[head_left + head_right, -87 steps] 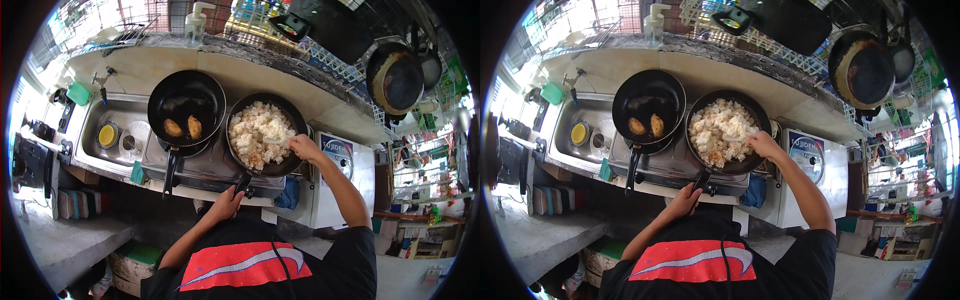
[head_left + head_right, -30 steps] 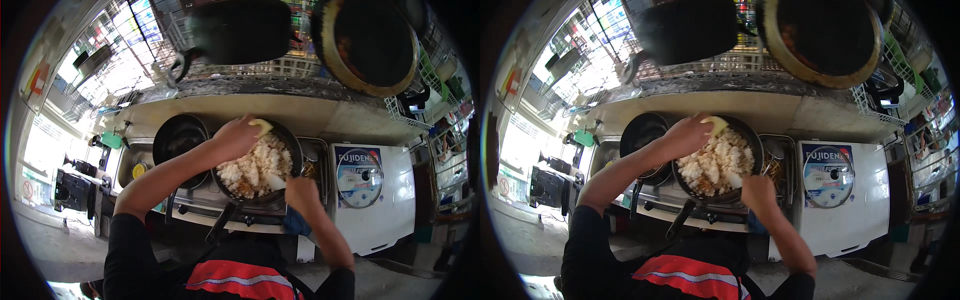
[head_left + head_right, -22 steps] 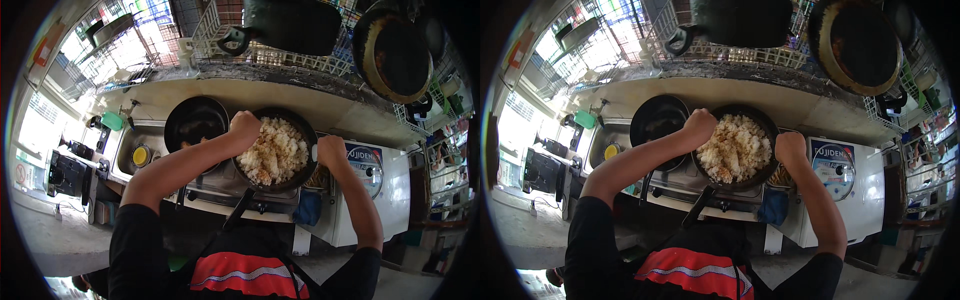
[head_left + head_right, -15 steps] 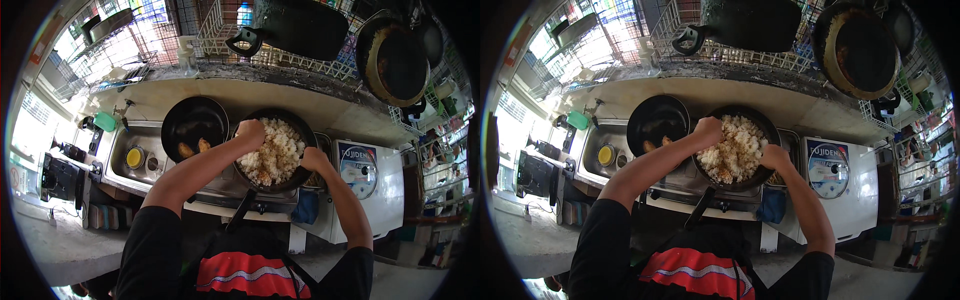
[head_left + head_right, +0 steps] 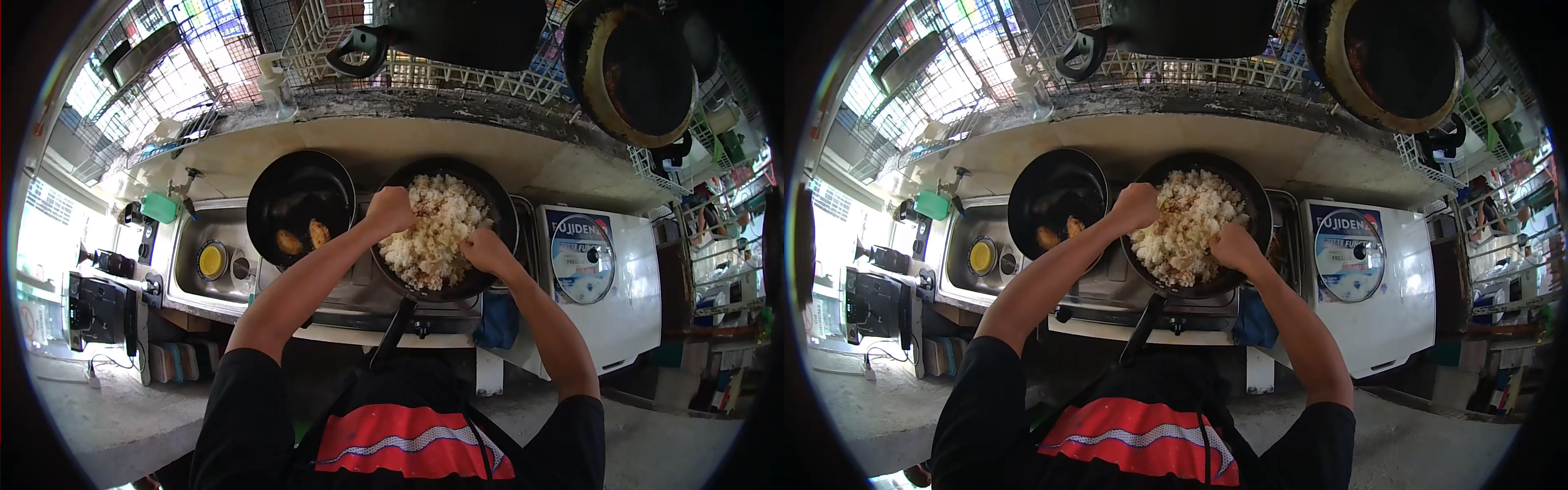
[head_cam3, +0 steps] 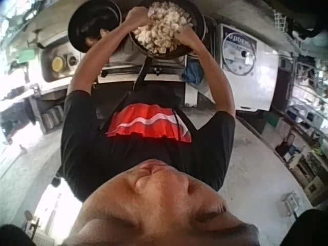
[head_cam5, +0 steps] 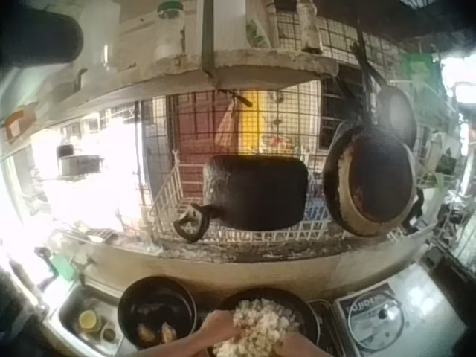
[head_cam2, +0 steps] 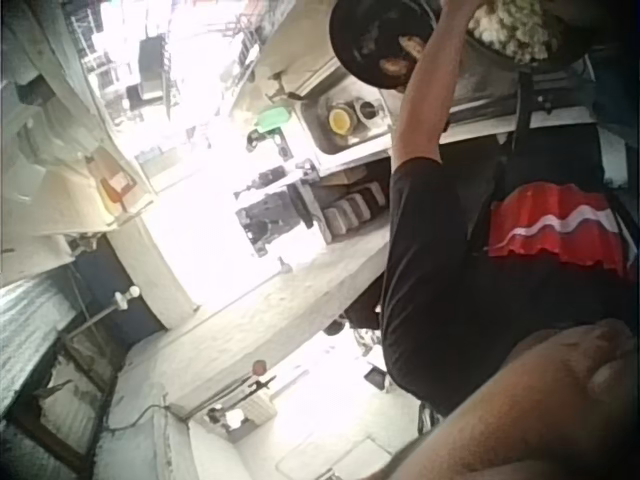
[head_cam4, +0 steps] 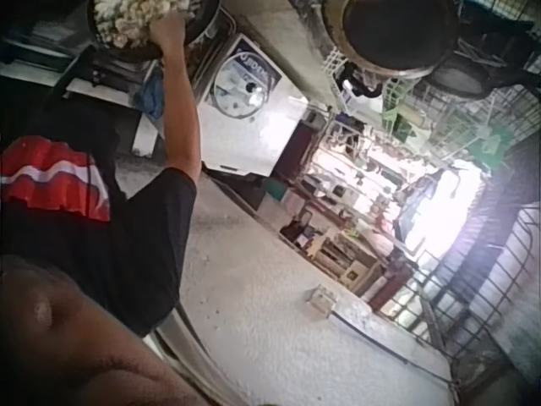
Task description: Preparing and seasoning fried rice in a pan on a stove.
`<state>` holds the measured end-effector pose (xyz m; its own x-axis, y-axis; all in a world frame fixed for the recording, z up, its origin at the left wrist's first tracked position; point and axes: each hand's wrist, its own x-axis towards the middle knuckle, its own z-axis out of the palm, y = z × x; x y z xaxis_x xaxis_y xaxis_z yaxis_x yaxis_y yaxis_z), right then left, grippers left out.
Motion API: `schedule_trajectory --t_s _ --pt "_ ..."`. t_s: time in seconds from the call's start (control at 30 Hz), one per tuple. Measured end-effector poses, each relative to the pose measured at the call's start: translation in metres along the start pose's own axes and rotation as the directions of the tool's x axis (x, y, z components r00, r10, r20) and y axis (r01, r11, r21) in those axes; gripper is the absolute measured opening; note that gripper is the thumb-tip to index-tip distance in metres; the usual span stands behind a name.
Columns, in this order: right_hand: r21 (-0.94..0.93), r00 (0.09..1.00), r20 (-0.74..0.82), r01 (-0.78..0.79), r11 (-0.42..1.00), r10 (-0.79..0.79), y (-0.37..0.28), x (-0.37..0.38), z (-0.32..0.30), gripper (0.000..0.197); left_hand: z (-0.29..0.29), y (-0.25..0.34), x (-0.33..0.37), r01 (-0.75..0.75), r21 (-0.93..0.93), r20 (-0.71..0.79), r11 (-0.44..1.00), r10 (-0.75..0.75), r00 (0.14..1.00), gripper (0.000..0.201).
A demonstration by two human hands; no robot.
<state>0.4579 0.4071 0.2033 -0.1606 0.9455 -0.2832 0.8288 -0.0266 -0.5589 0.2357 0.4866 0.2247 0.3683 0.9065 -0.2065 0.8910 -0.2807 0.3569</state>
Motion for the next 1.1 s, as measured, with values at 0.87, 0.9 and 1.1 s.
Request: schedule_trajectory --t_s 0.87,0.9,1.1 --pt "-0.619 0.978 -0.131 0.047 0.784 -0.163 0.009 0.034 -0.109 0.015 -0.038 0.022 -0.008 0.106 0.111 -0.141 0.988 -0.090 0.986 0.017" --pt "-0.609 0.976 -0.155 0.030 0.792 -0.156 0.019 0.044 -0.105 0.014 -0.036 0.027 -0.002 0.108 0.113 -0.143 0.988 -0.091 0.985 0.017" --pt "-0.425 0.988 0.148 0.016 0.905 0.052 0.019 0.112 -0.060 0.017 -0.002 0.022 0.040 0.239 -0.012 -0.165 0.971 -0.238 0.957 0.019"
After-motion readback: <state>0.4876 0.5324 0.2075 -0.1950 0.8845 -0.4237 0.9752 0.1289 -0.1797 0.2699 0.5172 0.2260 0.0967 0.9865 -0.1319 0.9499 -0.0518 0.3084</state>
